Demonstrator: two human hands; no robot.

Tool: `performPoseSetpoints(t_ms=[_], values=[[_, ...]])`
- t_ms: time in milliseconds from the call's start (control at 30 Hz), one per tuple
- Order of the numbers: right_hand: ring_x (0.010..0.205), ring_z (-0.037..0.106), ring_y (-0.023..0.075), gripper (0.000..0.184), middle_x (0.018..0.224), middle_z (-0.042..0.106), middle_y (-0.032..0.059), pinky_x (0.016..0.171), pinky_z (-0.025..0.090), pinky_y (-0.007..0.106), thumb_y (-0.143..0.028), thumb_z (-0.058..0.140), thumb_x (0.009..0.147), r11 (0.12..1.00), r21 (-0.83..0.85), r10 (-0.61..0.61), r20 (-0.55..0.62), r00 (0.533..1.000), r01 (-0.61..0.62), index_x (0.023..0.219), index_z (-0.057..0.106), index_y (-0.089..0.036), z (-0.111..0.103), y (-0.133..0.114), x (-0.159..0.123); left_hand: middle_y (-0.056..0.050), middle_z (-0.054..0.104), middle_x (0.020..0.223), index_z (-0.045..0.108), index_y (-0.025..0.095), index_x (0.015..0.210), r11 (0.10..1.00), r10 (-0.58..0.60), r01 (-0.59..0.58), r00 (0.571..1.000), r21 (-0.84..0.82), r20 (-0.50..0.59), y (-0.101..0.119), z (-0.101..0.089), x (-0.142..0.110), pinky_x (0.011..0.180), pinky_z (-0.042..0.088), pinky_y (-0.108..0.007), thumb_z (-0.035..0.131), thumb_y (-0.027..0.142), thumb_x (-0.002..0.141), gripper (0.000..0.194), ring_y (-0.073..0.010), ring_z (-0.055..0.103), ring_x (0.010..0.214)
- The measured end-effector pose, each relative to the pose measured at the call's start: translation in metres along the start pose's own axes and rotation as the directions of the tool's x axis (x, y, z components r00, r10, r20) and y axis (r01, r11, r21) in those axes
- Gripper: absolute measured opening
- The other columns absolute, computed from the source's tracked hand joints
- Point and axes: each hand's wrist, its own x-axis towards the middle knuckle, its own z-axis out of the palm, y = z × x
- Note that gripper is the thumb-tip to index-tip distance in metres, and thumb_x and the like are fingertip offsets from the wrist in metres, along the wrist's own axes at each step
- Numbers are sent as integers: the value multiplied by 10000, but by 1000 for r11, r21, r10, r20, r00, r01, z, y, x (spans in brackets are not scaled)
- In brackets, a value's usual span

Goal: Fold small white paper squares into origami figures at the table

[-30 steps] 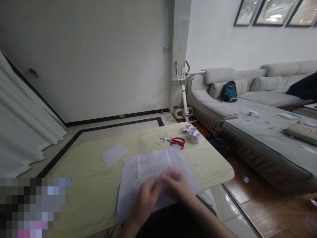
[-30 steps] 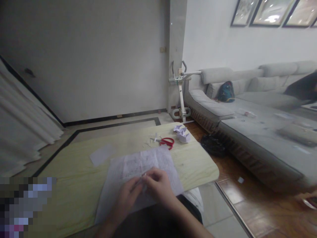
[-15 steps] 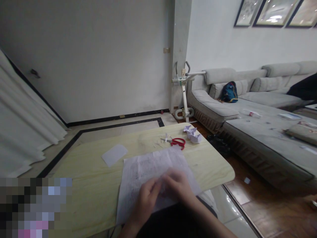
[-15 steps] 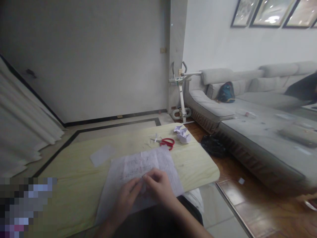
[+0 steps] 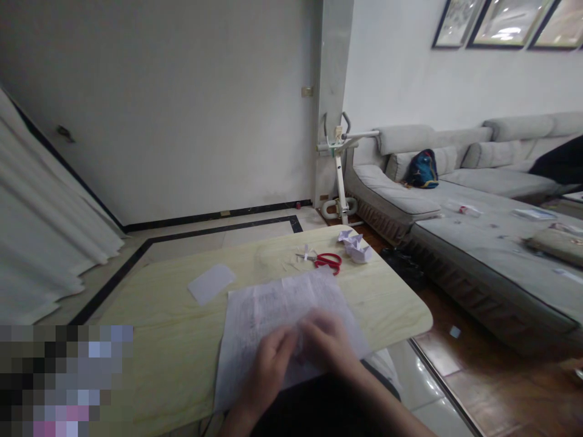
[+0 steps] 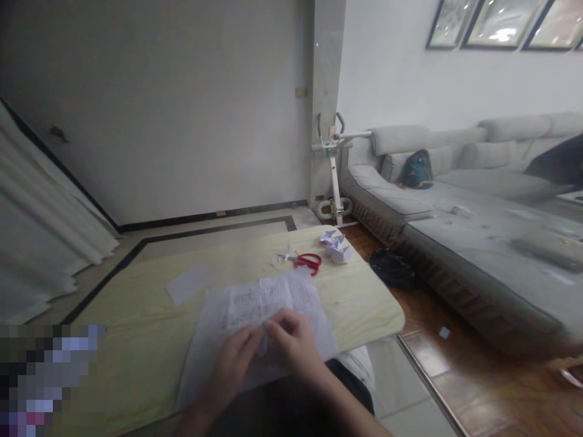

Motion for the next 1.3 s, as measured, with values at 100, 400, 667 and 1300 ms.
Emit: performPoseSetpoints(t_ms=[100,400,667,1300], values=[[416,486,104,364,477,524,-43,395,378,203,-504,689,765,1000,-9,-4,19,1000,4,658,569,-178,3,0,-1,-2,607,717,631,203,765,1000,7,-7,999,-2,-38,-1,-1,-1,642,444,-251,480,428,935,320,-186,565,714],[430,500,107,406,495,532,-43,402,372,202,-543,661,787,1000,-22,-9,45,999,10,650,519,-189,2,-3,-4,15,573,629,610,187,722,1000,14,-14,999,16,-28,6,0,1,549,441,-230,562,440,877,301,-166,563,610],[458,531,116,367,529,579,-23,437,401,219,-499,664,803,1000,0,-7,47,999,7,654,546,-185,0,0,-3,-42,700,720,721,160,885,997,-1,5,999,83,-50,-1,0,2,603,497,-277,599,473,840,339,-214,635,671],[453,490,108,414,511,519,-40,419,407,210,-558,668,785,998,-58,3,14,1000,-2,654,526,-191,0,6,-1,6,597,644,627,193,728,1000,0,0,991,-2,-132,13,0,1,576,467,-246,552,453,851,298,-176,576,631]])
